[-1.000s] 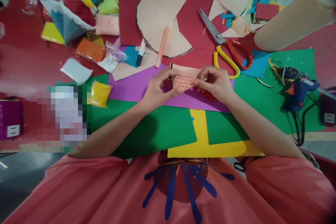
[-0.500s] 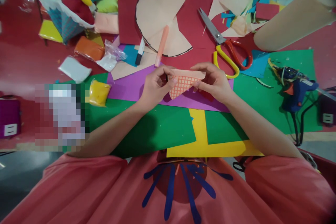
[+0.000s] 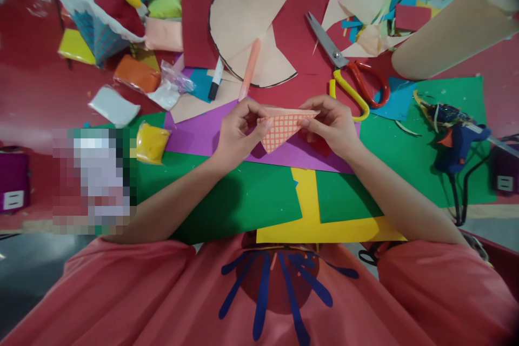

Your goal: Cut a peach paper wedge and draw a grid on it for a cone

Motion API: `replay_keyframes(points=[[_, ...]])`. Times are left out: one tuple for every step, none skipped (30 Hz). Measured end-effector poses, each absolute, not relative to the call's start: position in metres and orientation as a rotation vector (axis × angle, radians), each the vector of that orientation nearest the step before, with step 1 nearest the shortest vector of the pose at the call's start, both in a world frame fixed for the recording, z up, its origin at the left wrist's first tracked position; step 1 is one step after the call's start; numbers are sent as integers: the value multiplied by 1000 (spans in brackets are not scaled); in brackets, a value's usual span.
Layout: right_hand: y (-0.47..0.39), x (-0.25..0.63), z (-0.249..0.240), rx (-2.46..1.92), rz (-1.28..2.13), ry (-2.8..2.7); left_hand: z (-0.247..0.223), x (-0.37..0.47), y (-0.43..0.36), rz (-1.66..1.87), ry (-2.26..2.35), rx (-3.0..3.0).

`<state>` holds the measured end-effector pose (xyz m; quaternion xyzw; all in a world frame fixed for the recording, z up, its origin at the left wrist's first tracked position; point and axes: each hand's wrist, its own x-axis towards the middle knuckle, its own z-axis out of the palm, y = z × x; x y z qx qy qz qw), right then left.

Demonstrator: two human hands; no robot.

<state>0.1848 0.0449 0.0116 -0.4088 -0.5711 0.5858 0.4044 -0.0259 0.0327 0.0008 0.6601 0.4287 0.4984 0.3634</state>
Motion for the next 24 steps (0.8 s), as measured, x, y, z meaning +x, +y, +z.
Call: replay_keyframes(points=[[45,185,12,-1042,1497,-1440,1,-26,32,1289,1107,1697],[44,185,13,-1047,1515,-1437,1,-25,32,1290,1109,1694],[44,186,13,-1049,1529,-1433,0,-25,31,1288,1112,1687],[44,186,13,-1047,1534,-1428,-1,-24,31,1283,1113,1678],[44,186,12,-1045,1531,-1424,-3,-24,31,1281,1114,1666],[45,187,12,-1042,1519,-1418,-4,-24,32,1296,1110,1655],[45,187,11,-1044,1498,-1412,-5,-23,32,1332,1101,1648],[45,187,10,-1051,1470,-1406,-6,-23,33,1391,1089,1651],[45,187,10,-1058,1436,-1400,-6,-23,34,1458,1082,1662],[44,187,9,-1063,1401,-1393,-5,-23,35,1514,1083,1678],[44,187,9,-1065,1370,-1388,-4,-23,36,1552,1087,1699],[43,187,9,-1064,1343,-1388,-3,-23,36,1561,1091,1717],[42,186,9,-1059,1320,-1391,-1,-24,36,1542,1091,1729],[41,186,9,-1052,1301,-1395,0,-24,36,1510,1078,1738],[40,185,10,-1046,1286,-1397,1,-24,35,1476,1059,1743],[40,184,10,-1040,1273,-1396,2,-23,34,1447,1038,1747],[39,184,11,-1036,1264,-1394,3,-23,33,1425,1028,1747],[39,184,11,-1035,1259,-1391,3,-23,32,1411,1030,1747],[39,183,11,-1033,1260,-1388,3,-23,31,1400,1036,1759],[39,183,11,-1034,1267,-1388,3,-23,30,1387,1042,1783],[39,183,11,-1036,1275,-1389,2,-24,30,1364,1052,1810],[39,184,11,-1041,1281,-1393,2,-24,29,1337,1055,1838],[40,184,11,-1050,1285,-1398,2,-24,29,1311,1051,1859],[40,184,11,-1058,1284,-1407,1,-24,28,1287,1049,1862]])
